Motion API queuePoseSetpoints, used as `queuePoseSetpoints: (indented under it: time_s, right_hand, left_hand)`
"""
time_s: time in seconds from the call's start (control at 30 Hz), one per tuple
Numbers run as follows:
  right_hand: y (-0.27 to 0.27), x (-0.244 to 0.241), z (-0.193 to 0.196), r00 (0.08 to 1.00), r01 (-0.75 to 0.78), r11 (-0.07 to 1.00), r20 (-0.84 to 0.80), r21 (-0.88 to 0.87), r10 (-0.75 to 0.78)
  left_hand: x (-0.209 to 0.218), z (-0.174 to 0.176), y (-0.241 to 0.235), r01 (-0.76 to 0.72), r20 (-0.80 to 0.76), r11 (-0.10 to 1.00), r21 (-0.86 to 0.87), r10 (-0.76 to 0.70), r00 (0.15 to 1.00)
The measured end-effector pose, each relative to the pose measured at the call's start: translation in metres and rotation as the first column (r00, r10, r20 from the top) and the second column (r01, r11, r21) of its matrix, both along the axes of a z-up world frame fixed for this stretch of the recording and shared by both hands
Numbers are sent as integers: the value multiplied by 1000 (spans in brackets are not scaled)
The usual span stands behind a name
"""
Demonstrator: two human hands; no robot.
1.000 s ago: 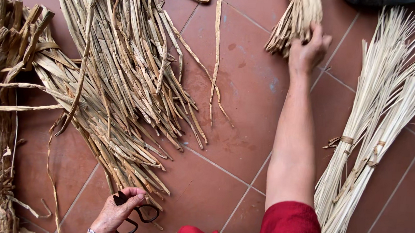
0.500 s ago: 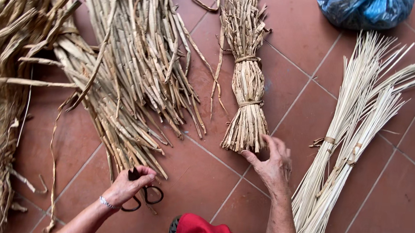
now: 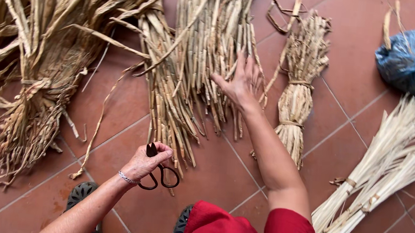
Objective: The person sits on a small stool and uses scissors to trim the ends of dried plant stalks, placing the cut pieces into a red basket. The person then gathers the trimmed stalks and bundles them with a yellow tie.
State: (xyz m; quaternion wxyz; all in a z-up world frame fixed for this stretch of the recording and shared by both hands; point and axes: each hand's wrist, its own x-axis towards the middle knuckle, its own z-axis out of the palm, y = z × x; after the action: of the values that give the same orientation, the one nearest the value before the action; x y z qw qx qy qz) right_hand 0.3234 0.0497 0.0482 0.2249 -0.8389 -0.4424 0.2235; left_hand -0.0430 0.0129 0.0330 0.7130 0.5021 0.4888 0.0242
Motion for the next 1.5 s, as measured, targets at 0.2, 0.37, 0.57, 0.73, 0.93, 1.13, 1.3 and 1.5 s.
queuePoseSetpoints:
  time_s: [0.2,0.37,0.57,0.73,0.93,1.13,1.3,1.5]
  right_hand:
    - [109,-48,-48,968,221,935,-52,-279,-245]
    - [107,-29,-119,955,296,944,63,-142,-290]
    - [37,16,-117,971,190,978,162,-89,-174]
    - [-101,-17,-52,924,305,933,-176,-192,-339]
    - [-201,-80,-28,970,231,973,74,-4,-230]
    - [-216,-116,23,876,72,963,446,259,-185]
    - [-202,-164,26,701,167,967,-712,195,23]
    - [-231,-152,9,318,489,867,-945,90,-82]
  left_hand:
    - [-32,-3,1,-160,-24,986,-45,159,987]
    - [-44,0,3,-173,-110,983,-67,165,980]
    - [-29,-21,13,-153,-30,986,-67,152,988]
    - [-16,-55,46,-143,-13,973,183,148,989]
    - [11,-46,102,166,-369,878,450,14,929]
    - [64,-2,78,306,-226,939,157,-267,937]
    - [101,21,10,165,173,983,-74,-151,973]
    - [114,18,-13,193,309,979,59,-202,929]
